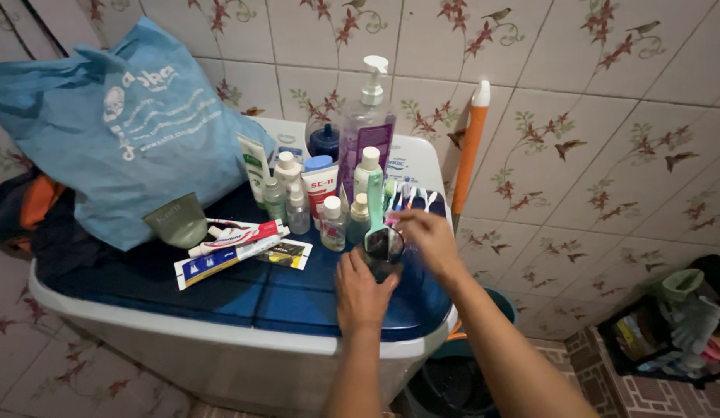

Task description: The person washes a small glass jar with a sponge and water, then places it on a washing machine. They then pick up a toothbrush holder, arrange several toothbrushes inside it, and place the holder on a wall-mounted shelf. The person continues to pick up various bottles and tubes of toiletries from the washing machine and place them on the shelf.

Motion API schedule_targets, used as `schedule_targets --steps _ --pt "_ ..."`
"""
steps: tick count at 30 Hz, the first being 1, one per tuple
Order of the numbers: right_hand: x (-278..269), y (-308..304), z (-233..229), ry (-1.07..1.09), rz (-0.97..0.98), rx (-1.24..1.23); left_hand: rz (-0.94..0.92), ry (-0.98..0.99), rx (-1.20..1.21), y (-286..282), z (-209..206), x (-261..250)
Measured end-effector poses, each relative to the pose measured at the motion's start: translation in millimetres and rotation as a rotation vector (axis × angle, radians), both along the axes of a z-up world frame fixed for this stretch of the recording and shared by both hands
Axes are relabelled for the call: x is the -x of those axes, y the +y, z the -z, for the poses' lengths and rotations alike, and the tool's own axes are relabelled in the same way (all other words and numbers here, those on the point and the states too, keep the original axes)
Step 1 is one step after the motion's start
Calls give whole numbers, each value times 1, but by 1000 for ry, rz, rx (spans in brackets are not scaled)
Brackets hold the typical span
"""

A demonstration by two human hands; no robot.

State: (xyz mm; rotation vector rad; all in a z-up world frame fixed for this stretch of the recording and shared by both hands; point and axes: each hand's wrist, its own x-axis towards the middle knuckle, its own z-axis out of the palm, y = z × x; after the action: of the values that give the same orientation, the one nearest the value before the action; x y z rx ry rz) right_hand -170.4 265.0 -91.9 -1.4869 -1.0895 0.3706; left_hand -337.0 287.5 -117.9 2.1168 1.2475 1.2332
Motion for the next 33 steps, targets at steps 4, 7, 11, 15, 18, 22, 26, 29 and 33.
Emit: schedule_targets --steps 4,7,11,15,18,22,26,29,33 --pt "-41 3 36 -513 665 13 -12 -4 -22 -1 2 1" --pt "-55 8 61 -853 767 97 -5 -26 -11 -1 0 1" --pt "-43 6 76 -838 692 201 3 -14 4 -4 -1 2" --pt "-25 1 69 -814 681 143 -2 -19 -13 -2 -2 3" --pt "-22 -5 62 -834 679 143 0 -10 -3 -3 -4 2" --pt "-20 -6 65 -804 743 86 9 -13 16 -2 -3 2" --pt "-18 -10 64 -754 829 127 2 -19 4 -2 -3 1" --pt "-13 -14 57 -713 836 177 -8 -22 -26 -2 -2 2" --pt "-5 -18 48 -737 833 103 -11 -10 -7 -2 -1 2"
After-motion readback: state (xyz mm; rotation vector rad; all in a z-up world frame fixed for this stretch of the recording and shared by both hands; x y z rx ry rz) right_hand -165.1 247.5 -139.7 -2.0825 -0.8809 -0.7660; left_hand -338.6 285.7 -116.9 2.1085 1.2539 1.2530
